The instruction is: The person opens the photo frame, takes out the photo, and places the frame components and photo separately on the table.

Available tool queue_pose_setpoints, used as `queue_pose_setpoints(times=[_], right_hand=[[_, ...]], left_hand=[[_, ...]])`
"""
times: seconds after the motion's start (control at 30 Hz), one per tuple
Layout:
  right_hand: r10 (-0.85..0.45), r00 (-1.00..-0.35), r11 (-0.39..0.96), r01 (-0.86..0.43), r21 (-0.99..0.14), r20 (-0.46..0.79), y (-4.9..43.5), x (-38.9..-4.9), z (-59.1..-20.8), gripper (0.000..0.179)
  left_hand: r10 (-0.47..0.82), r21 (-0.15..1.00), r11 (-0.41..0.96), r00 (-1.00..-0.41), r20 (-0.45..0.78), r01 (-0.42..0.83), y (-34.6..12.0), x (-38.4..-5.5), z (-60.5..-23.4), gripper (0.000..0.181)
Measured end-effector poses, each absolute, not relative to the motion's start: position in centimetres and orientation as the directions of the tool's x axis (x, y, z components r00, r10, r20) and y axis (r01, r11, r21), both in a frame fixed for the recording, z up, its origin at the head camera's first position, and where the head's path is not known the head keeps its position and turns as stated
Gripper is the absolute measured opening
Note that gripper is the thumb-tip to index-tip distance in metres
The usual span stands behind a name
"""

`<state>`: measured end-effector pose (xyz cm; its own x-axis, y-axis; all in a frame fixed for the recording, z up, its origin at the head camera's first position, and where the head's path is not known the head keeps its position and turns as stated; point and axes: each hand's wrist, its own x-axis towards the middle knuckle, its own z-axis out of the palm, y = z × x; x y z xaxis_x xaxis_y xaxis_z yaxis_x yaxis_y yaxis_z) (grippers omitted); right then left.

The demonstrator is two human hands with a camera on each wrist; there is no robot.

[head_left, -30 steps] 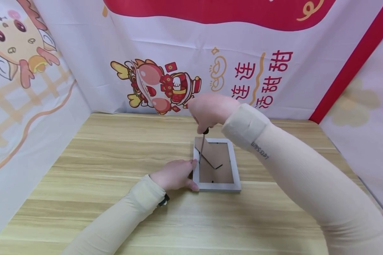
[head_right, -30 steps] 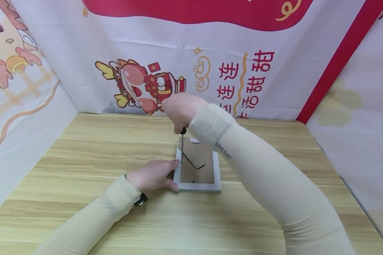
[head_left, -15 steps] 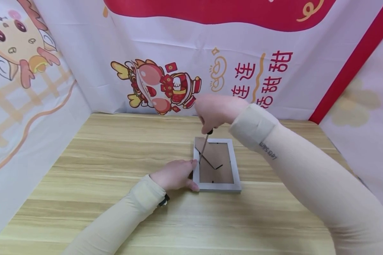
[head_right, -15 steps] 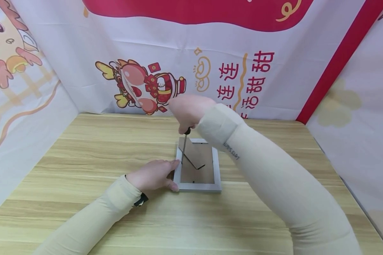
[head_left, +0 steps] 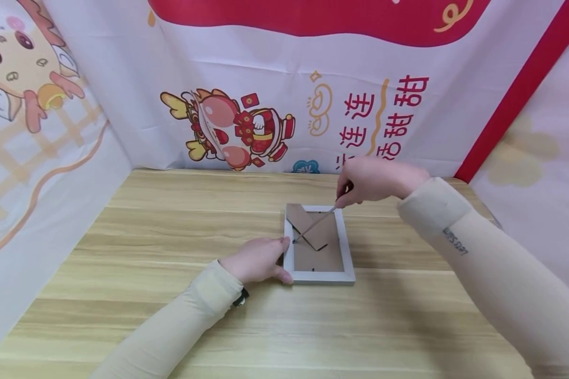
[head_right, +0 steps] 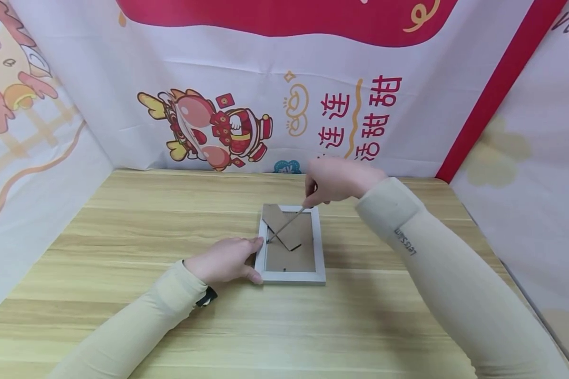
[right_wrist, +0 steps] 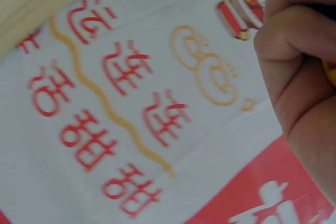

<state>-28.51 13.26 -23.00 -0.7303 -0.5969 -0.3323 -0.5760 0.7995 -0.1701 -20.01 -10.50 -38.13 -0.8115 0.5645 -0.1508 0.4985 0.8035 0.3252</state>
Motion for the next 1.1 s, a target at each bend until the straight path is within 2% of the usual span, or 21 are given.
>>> queue_pose_setpoints(times=[0.27, 0.43, 0.63, 0.93, 1.1], right_hand=[[-0.651, -0.708, 0.759, -0.591, -0.274, -0.274, 15.5, -29.2, -24.8, 0.012], [-0.646, -0.719, 0.762, -0.582, -0.285, -0.258, 15.2, -29.4, -24.8, 0.012], [-0.615, -0.734, 0.788, -0.588, -0.185, -0.288, 12.6, -28.8, -23.0, 0.011], [-0.513, -0.768, 0.831, -0.556, 0.002, -0.384, 7.8, -27.4, -20.3, 0.019], [-0.484, -0.771, 0.836, -0.547, 0.043, -0.414, 6.0, -27.0, -19.6, 0.021]], left_hand=[[0.57, 0.316, 0.801, -0.809, -0.144, 0.508, -10.5, -20.1, -38.3, 0.09], [0.571, 0.317, 0.8, -0.808, -0.143, 0.509, -10.5, -20.1, -38.4, 0.091], [0.568, 0.315, 0.804, -0.81, -0.149, 0.505, -10.5, -20.1, -38.3, 0.093], [0.56, 0.341, 0.802, -0.816, -0.144, 0.491, -10.6, -20.2, -38.4, 0.089], [0.554, 0.316, 0.813, -0.817, -0.159, 0.49, -10.6, -20.4, -38.5, 0.087]])
